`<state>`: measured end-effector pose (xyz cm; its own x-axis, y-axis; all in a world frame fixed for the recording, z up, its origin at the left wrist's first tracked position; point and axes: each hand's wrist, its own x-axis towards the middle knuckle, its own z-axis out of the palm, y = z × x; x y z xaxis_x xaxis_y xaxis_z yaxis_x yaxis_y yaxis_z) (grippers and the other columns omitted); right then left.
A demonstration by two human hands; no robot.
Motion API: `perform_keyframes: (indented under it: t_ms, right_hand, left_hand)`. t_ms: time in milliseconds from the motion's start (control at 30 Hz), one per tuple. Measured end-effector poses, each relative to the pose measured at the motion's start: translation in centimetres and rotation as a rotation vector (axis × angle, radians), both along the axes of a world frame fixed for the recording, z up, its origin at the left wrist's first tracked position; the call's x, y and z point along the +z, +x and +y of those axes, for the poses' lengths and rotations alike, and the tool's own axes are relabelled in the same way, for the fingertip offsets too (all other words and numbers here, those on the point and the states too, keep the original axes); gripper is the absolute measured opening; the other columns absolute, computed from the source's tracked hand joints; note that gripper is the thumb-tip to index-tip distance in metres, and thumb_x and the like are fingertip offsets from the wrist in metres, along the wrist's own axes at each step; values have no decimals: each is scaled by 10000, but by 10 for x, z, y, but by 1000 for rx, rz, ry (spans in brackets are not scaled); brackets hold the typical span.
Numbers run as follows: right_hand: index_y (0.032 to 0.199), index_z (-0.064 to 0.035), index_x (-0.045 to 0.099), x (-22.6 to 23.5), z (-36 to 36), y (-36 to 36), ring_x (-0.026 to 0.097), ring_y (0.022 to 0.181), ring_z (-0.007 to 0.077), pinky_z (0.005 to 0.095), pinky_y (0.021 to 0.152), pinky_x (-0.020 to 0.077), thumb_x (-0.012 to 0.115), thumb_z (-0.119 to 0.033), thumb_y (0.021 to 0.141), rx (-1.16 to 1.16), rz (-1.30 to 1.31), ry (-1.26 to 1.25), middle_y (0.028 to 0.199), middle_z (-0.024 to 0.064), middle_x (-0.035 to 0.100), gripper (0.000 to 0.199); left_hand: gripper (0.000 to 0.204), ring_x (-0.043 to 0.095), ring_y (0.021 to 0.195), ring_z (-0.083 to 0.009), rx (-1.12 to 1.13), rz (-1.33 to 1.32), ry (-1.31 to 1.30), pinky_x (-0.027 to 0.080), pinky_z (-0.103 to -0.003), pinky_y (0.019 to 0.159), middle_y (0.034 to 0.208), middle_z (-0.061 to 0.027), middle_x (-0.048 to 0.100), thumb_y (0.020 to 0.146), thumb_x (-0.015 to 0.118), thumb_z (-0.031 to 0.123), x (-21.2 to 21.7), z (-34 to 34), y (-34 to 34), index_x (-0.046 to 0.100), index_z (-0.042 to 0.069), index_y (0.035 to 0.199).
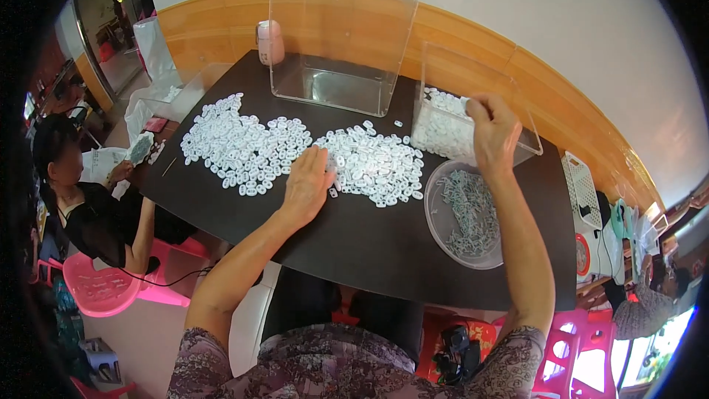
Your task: Manually assembling small white plastic rings by inserting tiny components into the center of each ring.
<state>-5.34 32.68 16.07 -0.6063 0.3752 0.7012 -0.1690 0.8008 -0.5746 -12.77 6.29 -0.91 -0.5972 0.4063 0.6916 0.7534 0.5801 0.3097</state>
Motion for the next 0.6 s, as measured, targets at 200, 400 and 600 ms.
perform_keyframes:
  t_ms: [200, 400, 600]
  right_hand:
    - [763, 2, 637, -3, 38, -43, 567, 593, 154, 300, 567, 432, 626, -140, 755, -31, -32, 51, 630, 90, 610, 143]
    - [765, -13, 633, -5, 39, -61, 609, 679, 262, 365, 616, 453, 631, -154, 749, -48, -71, 265, 715, 142, 633, 142]
    - [753, -29, 626, -12, 52, -82, 600, 755, 344, 431, 665, 450, 616, -134, 743, -80, -145, 543, 769, 175, 631, 107]
  left_hand:
    - [446, 462, 953, -323, 104, -73, -154, 349, -414, 795, 1011, -187, 484, 798, 632, 302, -3, 16, -7, 464, -37, 1036]
    - [464, 440, 875, -324, 86, 11, -142, 331, -426, 790, 934, -201, 468, 799, 610, 361, 0, 23, 6, 477, -56, 955]
    - [477, 467, 1070, -350, -90, -217, -100, 334, -438, 894, 1133, -222, 505, 832, 597, 221, 13, 19, 21, 439, -60, 1184]
